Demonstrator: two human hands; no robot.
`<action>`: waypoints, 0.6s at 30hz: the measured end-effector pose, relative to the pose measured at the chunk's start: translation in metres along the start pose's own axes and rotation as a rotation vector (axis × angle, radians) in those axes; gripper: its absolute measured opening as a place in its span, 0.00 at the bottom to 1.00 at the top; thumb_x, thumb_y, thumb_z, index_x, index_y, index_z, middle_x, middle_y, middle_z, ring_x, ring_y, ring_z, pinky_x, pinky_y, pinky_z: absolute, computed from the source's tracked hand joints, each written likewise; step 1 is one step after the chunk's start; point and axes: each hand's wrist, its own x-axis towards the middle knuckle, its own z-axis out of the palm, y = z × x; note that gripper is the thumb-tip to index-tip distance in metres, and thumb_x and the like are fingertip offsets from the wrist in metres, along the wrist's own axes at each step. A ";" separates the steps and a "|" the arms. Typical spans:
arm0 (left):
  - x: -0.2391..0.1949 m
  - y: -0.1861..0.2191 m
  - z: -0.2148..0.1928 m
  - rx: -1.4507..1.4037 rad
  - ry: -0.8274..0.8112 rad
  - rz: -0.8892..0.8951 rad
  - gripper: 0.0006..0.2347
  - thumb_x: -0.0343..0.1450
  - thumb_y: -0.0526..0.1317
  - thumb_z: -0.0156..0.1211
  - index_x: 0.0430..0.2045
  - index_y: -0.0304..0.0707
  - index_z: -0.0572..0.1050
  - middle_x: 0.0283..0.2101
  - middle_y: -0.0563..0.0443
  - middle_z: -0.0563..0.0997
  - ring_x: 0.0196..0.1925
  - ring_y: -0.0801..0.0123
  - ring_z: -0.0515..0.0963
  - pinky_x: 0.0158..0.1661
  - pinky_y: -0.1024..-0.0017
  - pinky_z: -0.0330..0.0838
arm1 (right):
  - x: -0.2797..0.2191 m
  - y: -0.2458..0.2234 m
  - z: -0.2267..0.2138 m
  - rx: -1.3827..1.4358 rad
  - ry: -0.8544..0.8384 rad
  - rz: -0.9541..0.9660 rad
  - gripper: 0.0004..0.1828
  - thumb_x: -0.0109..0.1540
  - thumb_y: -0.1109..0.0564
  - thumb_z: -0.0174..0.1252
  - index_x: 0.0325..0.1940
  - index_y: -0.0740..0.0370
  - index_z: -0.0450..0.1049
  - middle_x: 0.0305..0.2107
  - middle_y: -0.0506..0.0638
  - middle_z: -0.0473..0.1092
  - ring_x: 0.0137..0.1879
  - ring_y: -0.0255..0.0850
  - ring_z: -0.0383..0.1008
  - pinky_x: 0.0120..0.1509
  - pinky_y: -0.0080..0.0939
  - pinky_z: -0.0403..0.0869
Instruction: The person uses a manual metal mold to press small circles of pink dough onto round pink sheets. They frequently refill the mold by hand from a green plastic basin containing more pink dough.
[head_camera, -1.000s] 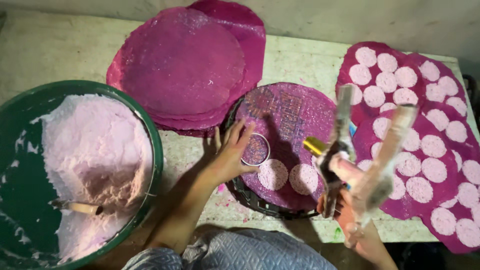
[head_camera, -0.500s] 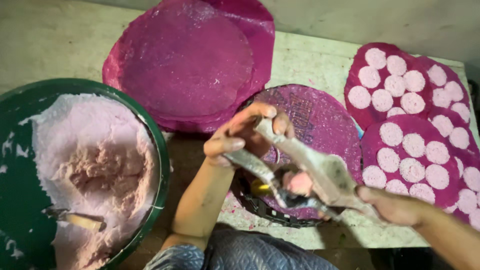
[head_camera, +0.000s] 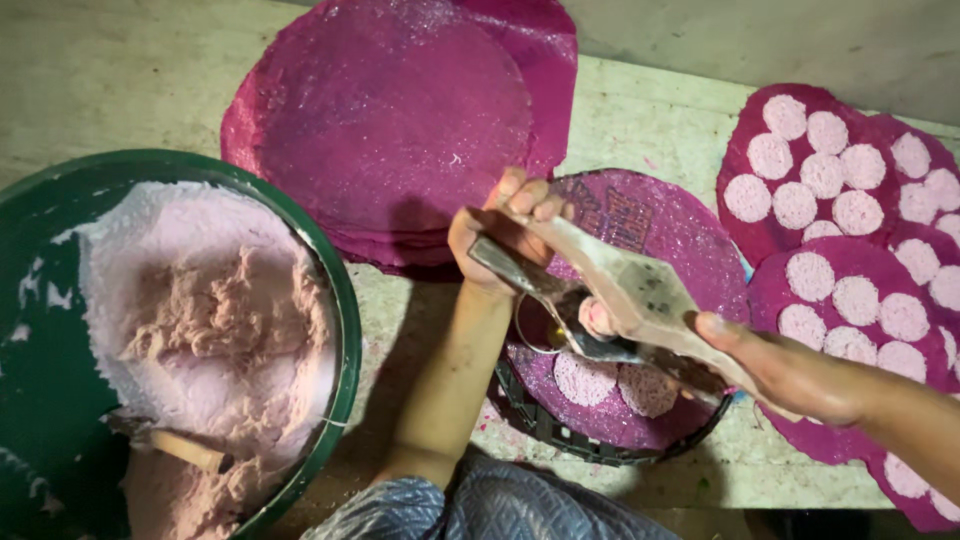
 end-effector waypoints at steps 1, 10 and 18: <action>0.000 0.005 -0.006 0.008 -0.023 0.007 0.17 0.71 0.52 0.65 0.44 0.43 0.71 0.44 0.53 0.78 0.53 0.64 0.78 0.66 0.60 0.65 | 0.001 -0.006 0.003 -0.062 0.031 -0.015 0.56 0.62 0.16 0.22 0.82 0.56 0.49 0.68 0.52 0.54 0.71 0.42 0.52 0.66 0.55 0.64; -0.014 0.034 -0.019 0.033 -0.005 0.010 0.13 0.76 0.51 0.62 0.41 0.42 0.71 0.41 0.54 0.78 0.51 0.67 0.77 0.59 0.68 0.70 | 0.014 -0.042 0.031 0.084 0.030 -0.164 0.50 0.60 0.19 0.27 0.57 0.59 0.76 0.32 0.46 0.77 0.37 0.36 0.71 0.45 0.39 0.74; -0.011 -0.002 -0.048 -0.039 -0.028 -0.023 0.14 0.73 0.52 0.62 0.43 0.45 0.70 0.43 0.55 0.76 0.50 0.69 0.76 0.63 0.63 0.67 | 0.003 -0.032 0.022 0.014 0.109 0.058 0.45 0.67 0.22 0.24 0.49 0.59 0.75 0.27 0.55 0.68 0.34 0.47 0.65 0.37 0.50 0.69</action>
